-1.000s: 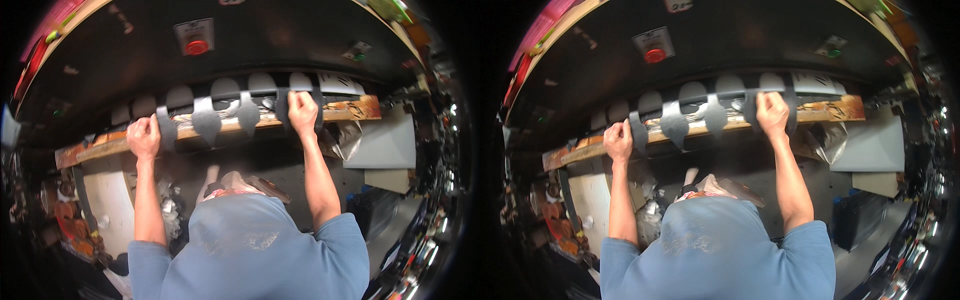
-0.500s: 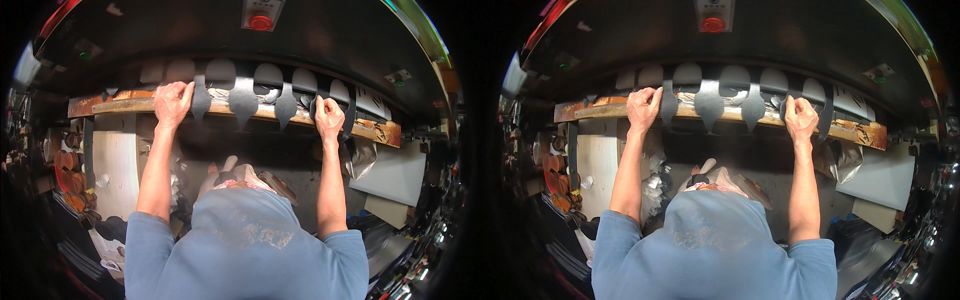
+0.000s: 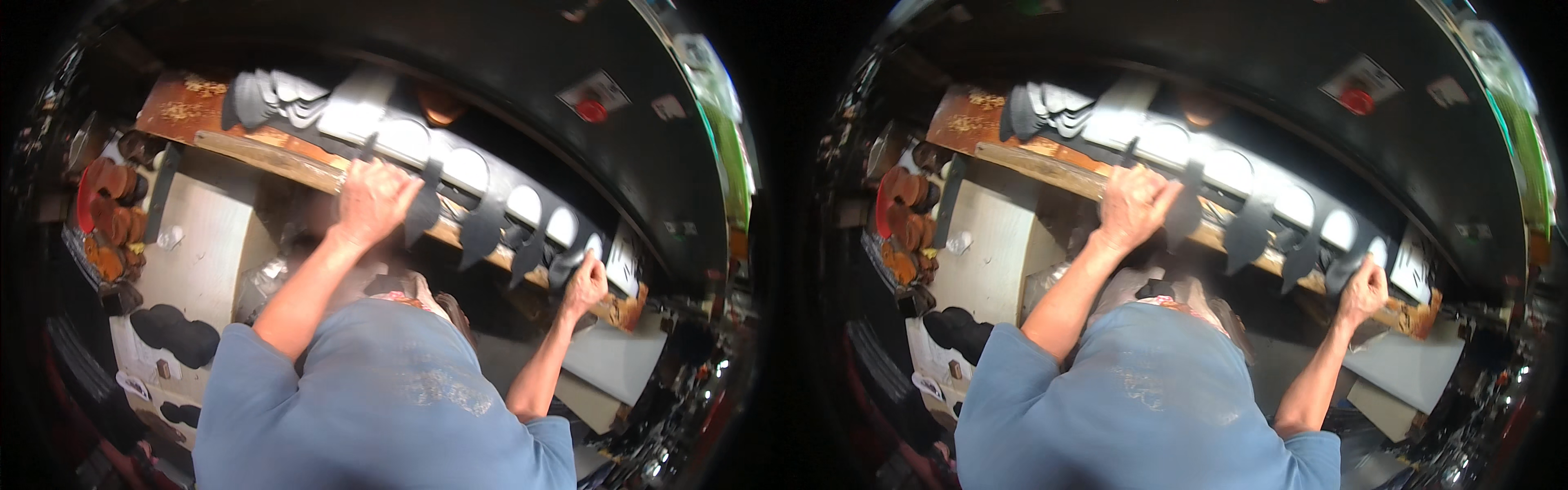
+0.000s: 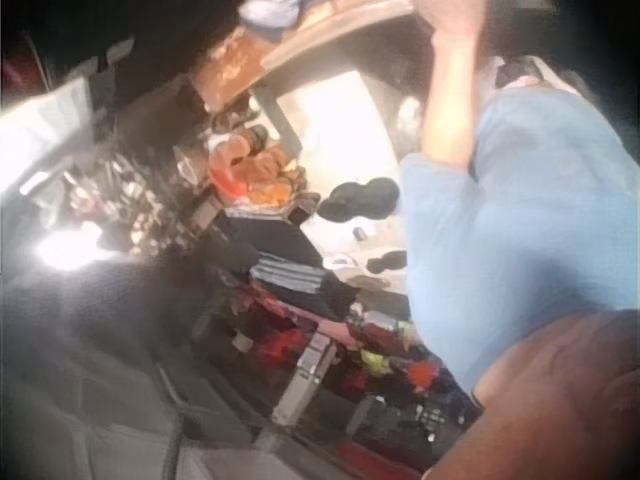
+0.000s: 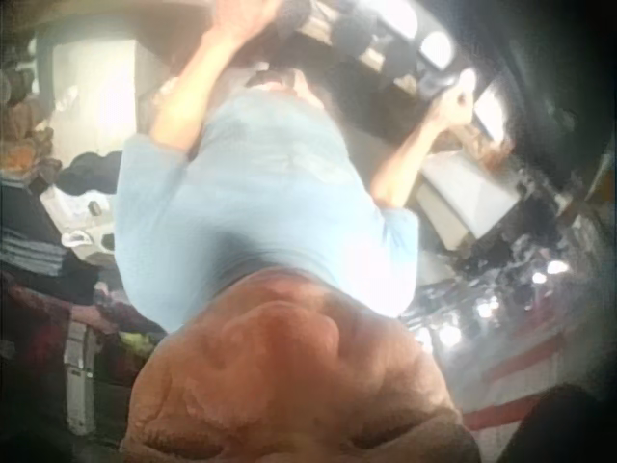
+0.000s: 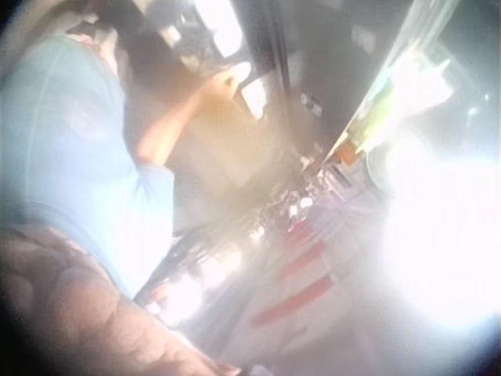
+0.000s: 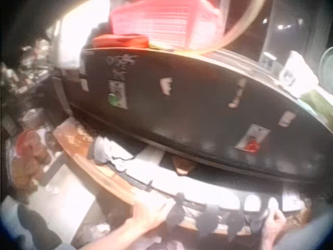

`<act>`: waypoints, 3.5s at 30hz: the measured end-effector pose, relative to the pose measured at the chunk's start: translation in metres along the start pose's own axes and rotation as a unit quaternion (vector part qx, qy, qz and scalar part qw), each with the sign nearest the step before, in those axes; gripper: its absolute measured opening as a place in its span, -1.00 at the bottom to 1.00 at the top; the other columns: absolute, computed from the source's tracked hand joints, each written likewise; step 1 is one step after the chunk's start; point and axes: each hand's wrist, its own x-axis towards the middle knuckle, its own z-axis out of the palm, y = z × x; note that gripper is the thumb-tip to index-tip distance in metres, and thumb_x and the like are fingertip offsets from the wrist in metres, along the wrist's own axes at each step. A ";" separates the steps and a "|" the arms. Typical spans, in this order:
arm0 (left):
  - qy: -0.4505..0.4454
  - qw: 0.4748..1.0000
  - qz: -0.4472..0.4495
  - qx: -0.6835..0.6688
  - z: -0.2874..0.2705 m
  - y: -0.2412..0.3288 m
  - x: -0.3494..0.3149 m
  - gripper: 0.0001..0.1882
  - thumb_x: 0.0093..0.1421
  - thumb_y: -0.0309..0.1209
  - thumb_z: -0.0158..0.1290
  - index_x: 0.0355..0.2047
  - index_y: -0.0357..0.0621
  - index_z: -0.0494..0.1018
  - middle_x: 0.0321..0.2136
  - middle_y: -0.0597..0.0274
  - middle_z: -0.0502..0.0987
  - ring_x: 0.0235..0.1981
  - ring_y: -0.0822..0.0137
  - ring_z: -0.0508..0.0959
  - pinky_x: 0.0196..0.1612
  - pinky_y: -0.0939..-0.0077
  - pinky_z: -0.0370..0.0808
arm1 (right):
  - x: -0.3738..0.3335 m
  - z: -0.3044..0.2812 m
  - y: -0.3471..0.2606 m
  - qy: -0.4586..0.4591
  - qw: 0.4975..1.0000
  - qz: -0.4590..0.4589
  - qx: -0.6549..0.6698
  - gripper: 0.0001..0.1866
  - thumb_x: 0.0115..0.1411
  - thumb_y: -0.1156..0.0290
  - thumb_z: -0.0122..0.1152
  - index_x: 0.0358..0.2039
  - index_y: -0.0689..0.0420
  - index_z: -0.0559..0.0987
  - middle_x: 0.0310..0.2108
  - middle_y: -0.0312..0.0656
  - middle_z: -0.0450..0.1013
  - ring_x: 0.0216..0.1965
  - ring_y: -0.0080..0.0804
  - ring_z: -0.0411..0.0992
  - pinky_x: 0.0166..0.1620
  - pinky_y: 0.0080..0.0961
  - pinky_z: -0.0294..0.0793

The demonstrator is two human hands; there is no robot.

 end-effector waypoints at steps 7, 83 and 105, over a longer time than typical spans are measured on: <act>-0.126 0.990 -0.042 -0.051 -0.009 -0.003 0.008 -0.73 0.28 -0.23 0.28 -0.52 -0.03 0.55 -0.56 0.22 0.56 -0.44 0.16 0.56 -0.18 0.21 0.37 | 0.022 0.104 -0.095 -0.159 0.987 -0.031 0.011 -0.83 0.40 0.38 0.37 -0.17 0.24 0.68 -0.34 -0.37 0.56 -0.29 -0.64 0.47 -0.15 -0.62 0.49; 0.110 0.967 -0.210 0.098 -0.067 -0.141 0.138 -0.47 0.36 -0.59 0.15 0.33 -0.37 0.42 0.30 -0.16 0.46 0.37 -0.04 0.42 0.44 0.11 0.33 | 0.015 0.227 -0.150 -0.337 0.766 0.284 0.468 0.18 -0.13 -0.03 0.52 0.44 0.38 0.33 0.14 -0.06 0.51 0.10 -0.38 0.53 0.21 -0.47 0.50; -0.443 0.747 0.156 -0.470 0.046 0.043 0.120 -0.73 0.26 -0.37 0.26 -0.05 -0.19 0.62 -0.16 0.02 0.70 -0.03 -0.10 0.68 0.08 0.07 0.64 | 0.055 0.144 -0.121 -0.206 0.881 0.211 0.370 0.09 -0.05 0.10 0.48 0.42 0.45 0.32 0.19 0.04 0.50 0.17 -0.21 0.52 0.30 -0.42 0.43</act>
